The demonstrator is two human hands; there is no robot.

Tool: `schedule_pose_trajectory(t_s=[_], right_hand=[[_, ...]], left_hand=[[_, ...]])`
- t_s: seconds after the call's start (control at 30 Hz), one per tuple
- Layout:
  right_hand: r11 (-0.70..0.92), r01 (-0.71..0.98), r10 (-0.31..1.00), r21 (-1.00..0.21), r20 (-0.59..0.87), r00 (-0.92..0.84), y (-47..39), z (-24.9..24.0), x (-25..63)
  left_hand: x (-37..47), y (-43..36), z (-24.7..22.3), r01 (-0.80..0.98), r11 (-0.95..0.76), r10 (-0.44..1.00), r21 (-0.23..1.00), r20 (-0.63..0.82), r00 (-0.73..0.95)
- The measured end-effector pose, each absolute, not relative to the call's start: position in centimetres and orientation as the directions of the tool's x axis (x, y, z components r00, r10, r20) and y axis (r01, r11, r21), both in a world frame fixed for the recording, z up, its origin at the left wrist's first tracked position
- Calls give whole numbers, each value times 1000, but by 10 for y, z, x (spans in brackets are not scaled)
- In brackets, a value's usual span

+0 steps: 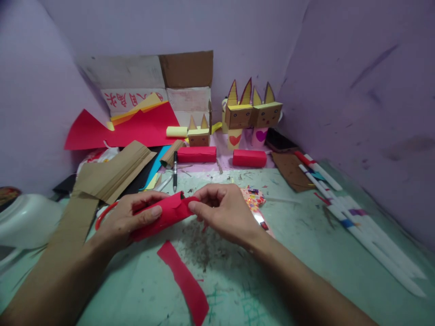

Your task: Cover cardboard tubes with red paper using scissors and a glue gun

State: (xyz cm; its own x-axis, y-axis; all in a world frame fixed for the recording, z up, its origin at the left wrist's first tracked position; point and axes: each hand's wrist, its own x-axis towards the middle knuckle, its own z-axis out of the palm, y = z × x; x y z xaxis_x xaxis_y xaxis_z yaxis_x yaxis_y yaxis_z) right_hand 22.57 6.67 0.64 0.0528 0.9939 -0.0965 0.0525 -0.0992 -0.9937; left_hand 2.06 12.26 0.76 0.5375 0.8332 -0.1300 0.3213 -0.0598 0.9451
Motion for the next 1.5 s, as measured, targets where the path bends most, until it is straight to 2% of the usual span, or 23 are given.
schedule_pose_trajectory(t_s=[0.37, 0.73, 0.97, 1.17, 1.37, 1.5], right_hand=[[-61, 100, 995, -993, -53, 83, 66, 3, 223], [-52, 229, 995, -972, -70, -70, 67, -6, 227], [-199, 147, 971, -969, -215, -105, 65, -6, 221], [-260, 124, 956, -958, -273, -104, 66, -5, 221], [-155, 186, 965, -970, -189, -182, 68, -4, 230], [-152, 202, 971, -968, -184, -153, 68, -6, 229]], left_hand=[[20, 122, 8, 337, -50, 834, 940, -146, 532], [23, 121, 7, 360, -131, 798, 924, -118, 591], [24, 118, 2, 329, -146, 769, 933, -102, 631], [25, 118, 4, 321, -114, 730, 940, -140, 669], [22, 122, 2, 286, -36, 762, 958, -159, 628], [23, 122, 3, 288, -37, 762, 957, -159, 627]])
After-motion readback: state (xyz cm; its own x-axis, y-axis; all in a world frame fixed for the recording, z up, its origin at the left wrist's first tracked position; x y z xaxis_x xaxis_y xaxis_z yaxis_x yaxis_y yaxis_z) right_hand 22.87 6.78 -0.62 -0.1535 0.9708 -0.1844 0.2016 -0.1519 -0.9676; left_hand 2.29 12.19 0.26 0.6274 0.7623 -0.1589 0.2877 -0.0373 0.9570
